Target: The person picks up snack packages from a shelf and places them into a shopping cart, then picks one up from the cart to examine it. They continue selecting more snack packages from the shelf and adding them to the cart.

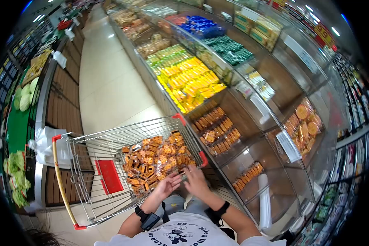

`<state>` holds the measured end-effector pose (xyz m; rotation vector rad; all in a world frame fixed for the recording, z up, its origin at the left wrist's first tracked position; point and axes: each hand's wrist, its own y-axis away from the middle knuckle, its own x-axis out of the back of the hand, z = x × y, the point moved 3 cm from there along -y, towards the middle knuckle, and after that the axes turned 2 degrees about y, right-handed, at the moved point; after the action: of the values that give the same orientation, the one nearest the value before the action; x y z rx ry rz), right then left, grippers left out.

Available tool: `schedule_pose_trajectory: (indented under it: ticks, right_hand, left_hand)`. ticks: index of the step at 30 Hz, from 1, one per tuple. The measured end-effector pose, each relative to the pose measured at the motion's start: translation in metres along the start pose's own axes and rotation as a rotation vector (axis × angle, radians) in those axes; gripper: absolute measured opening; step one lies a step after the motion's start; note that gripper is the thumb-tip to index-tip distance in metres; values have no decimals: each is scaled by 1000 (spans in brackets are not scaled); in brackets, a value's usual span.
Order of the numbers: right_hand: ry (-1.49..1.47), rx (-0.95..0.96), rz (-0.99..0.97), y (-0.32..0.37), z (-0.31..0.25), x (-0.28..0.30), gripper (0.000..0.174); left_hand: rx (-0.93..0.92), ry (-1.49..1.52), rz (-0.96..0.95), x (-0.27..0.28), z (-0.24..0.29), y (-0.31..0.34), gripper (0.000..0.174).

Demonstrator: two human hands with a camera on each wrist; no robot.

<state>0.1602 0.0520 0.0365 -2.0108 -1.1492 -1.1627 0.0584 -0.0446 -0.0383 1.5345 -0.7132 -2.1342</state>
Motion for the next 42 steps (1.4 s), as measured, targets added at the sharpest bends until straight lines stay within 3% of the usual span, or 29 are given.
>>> schedule_pose_trajectory:
  ticks: [6,9,10,13,14,16,17,20,22,25,27,30,32,34,35,37,42]
  right_hand:
    - [-96,-698,467,112,144,47,45]
    - [-262,-1063,502,174,215,58,45]
    - [-155,-1118,503,184,226,58,47]
    - [-472,-1359,556,204,262,25,46]
    - [-734,-1333,655,215,276,-5,40]
    - [-1364,-1364,612,204,258,-9,28]
    - [-1660,-1206,671,216,283,-55,25]
    - [-1689,-906,814,206,268,-29,22]
    - [-1223,-1271,674,206,286,-50,29]
    - [-1357,-1509,448,202,295,-52,37]
    - [-1718,-1416,430,196,296,-38,37]
    - [-1817,-1418,261,207,318,-72,41]
    - [-1588,-1278,176,211,312,-66,45]
    - [-1529,-1535,87,204,302,-57,56]
    - [-1538,-1544,154,198,300,-47,57]
    - [-1553,-1559,290,186,298,-23,61]
    - [-1549,-1649,227,187,304,-52,65]
  left_hand:
    - [293,-257,-217,-74,-61,-31,39]
    - [436,-313,-311,-118,-102,-52,39]
    - [474,-367,-291,-130,-111,-58,38]
    - [541,-276,-326,-140,-145,-85,40]
    - [528,-350,-288,-149,-153,-90,40]
    - [493,-497,-221,-172,-164,-104,39]
    - [482,-572,-200,-175,-169,-114,40]
    - [426,-770,-107,-172,-189,-152,42]
    - [351,-882,-30,-169,-200,-179,43]
    - [256,-921,-138,-169,-213,-203,43]
    - [331,-970,-218,-155,-225,-224,54]
    - [422,-1057,-295,-92,-262,-272,59]
    - [480,-951,-409,-63,-283,-295,50]
    - [705,-852,-244,-64,-285,-293,44]
    - [814,-801,-160,-67,-284,-291,42]
    - [769,-753,-179,-86,-276,-287,42]
    - [683,-693,-197,-137,-257,-278,47]
